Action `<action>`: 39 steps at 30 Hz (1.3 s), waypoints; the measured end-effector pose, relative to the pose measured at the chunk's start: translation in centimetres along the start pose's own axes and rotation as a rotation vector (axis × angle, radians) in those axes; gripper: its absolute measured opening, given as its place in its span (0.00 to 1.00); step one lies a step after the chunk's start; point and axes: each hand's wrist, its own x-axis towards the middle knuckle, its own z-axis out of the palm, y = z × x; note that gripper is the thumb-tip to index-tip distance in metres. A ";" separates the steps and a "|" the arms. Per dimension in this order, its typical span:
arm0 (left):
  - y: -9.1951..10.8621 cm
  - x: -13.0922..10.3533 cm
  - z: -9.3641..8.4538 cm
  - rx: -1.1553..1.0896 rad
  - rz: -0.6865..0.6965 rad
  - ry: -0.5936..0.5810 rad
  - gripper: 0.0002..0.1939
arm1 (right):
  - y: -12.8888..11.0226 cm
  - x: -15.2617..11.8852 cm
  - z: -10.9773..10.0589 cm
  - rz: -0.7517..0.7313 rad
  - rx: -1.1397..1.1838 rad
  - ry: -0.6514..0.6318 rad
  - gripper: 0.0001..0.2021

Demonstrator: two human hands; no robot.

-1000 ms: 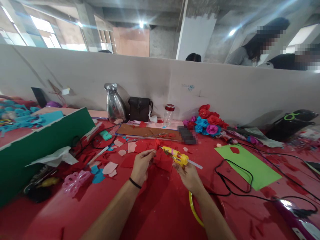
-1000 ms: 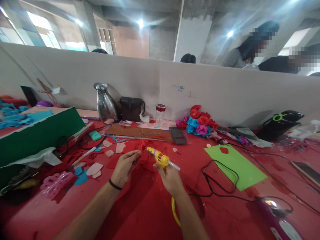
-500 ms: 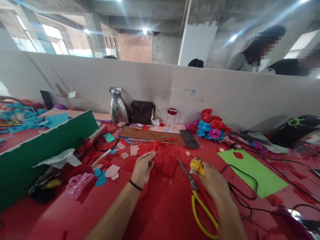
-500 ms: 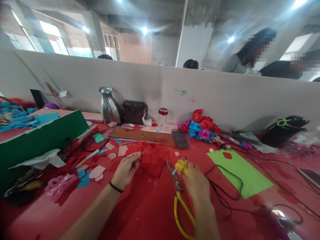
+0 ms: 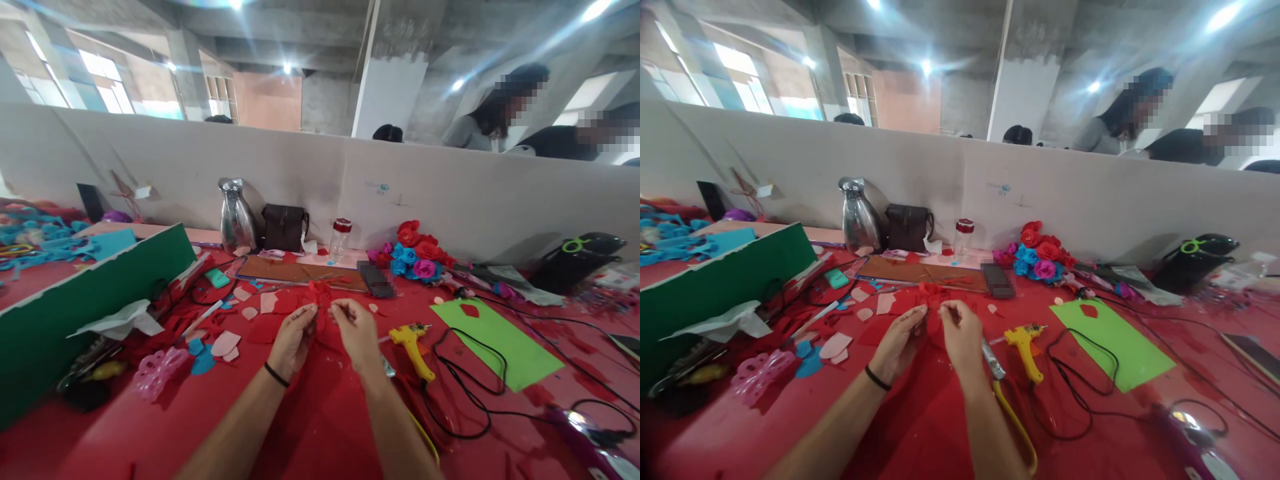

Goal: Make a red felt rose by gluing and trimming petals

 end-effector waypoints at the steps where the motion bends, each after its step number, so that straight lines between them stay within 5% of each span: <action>1: -0.1 0.0 0.0 0.005 0.006 0.003 0.13 | 0.4 -0.2 1.1 0.046 0.135 0.016 0.10; 4: -0.2 0.0 0.1 0.030 0.022 0.006 0.13 | 1.4 -0.6 2.6 0.136 0.356 0.052 0.11; 8: -0.5 -0.3 0.4 0.108 0.016 -0.018 0.12 | 1.8 -0.6 2.0 0.149 0.424 0.083 0.10; 39: -1.7 -0.6 0.5 0.250 0.103 0.005 0.14 | 1.1 -0.9 1.3 0.083 0.230 0.043 0.08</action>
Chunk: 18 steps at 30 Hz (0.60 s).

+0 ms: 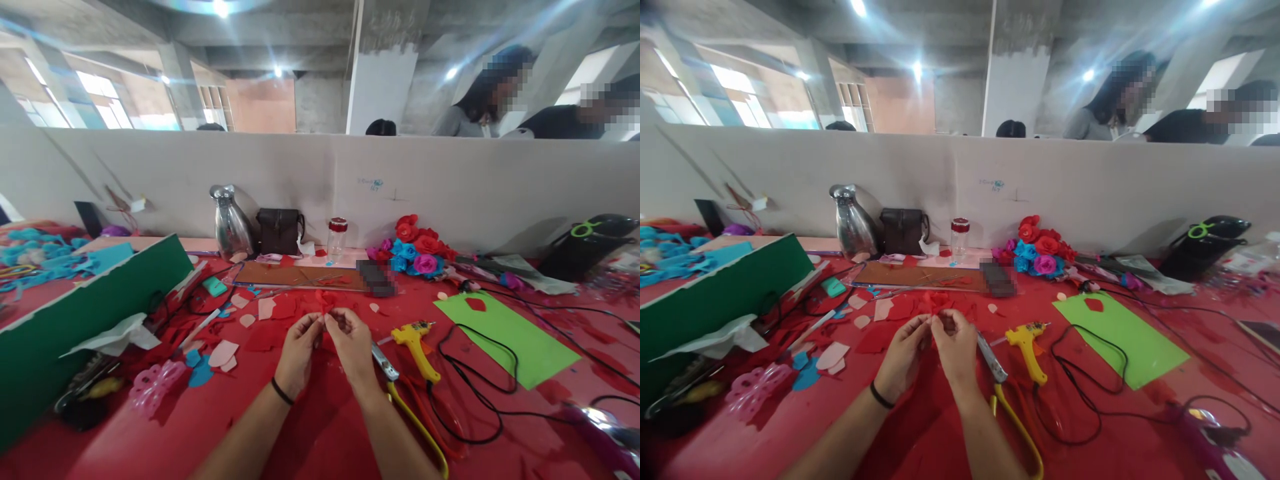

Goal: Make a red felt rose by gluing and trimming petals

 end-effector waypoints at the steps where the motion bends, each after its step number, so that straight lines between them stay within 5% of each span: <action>1: 0.0 0.0 0.0 -0.002 -0.002 0.006 0.14 | 0.1 0.0 0.0 -0.003 -0.010 0.009 0.08; 18: 0.0 0.1 -0.1 -0.062 -0.038 -0.025 0.14 | 0.8 0.4 0.0 0.036 0.091 0.002 0.09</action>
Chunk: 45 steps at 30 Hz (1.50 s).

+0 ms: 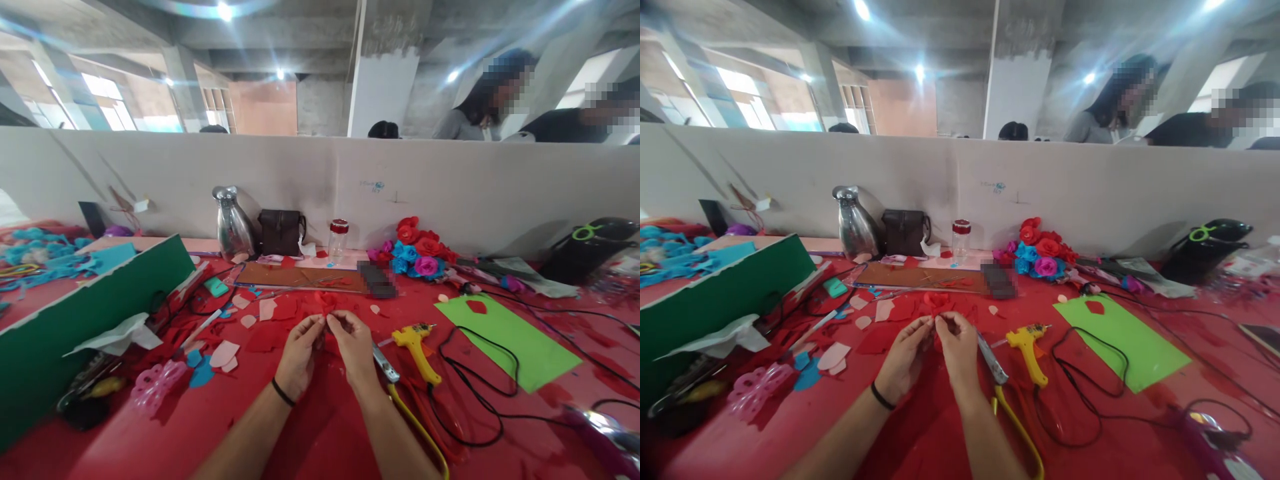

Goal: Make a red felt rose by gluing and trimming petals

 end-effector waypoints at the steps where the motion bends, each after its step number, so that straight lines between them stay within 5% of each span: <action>1: 0.0 0.0 0.0 0.011 0.005 0.006 0.14 | 0.0 0.0 0.0 -0.014 -0.021 0.002 0.08; 14: -0.4 0.5 -0.4 -0.009 -0.057 -0.007 0.14 | -0.2 -0.3 -0.1 -0.036 -0.095 -0.005 0.08; 45: -0.2 0.0 -0.1 0.177 0.089 -0.039 0.15 | -0.4 -0.2 -0.1 -0.033 -0.059 0.019 0.08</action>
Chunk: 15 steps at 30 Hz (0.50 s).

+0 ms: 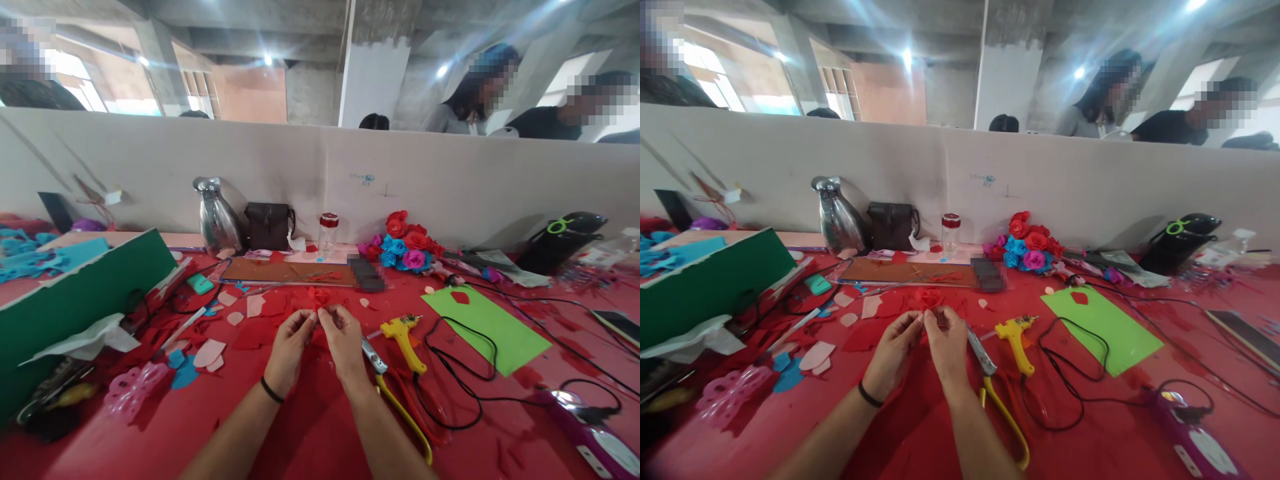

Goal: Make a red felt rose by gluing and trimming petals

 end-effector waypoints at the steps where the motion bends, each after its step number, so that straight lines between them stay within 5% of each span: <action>1: 0.0 0.0 0.0 -0.007 0.001 -0.003 0.14 | 0.0 0.0 0.0 -0.002 0.007 -0.006 0.07; 15: -0.2 -0.1 0.1 -0.053 -0.010 -0.029 0.13 | -0.4 0.0 -0.1 0.008 0.008 -0.007 0.07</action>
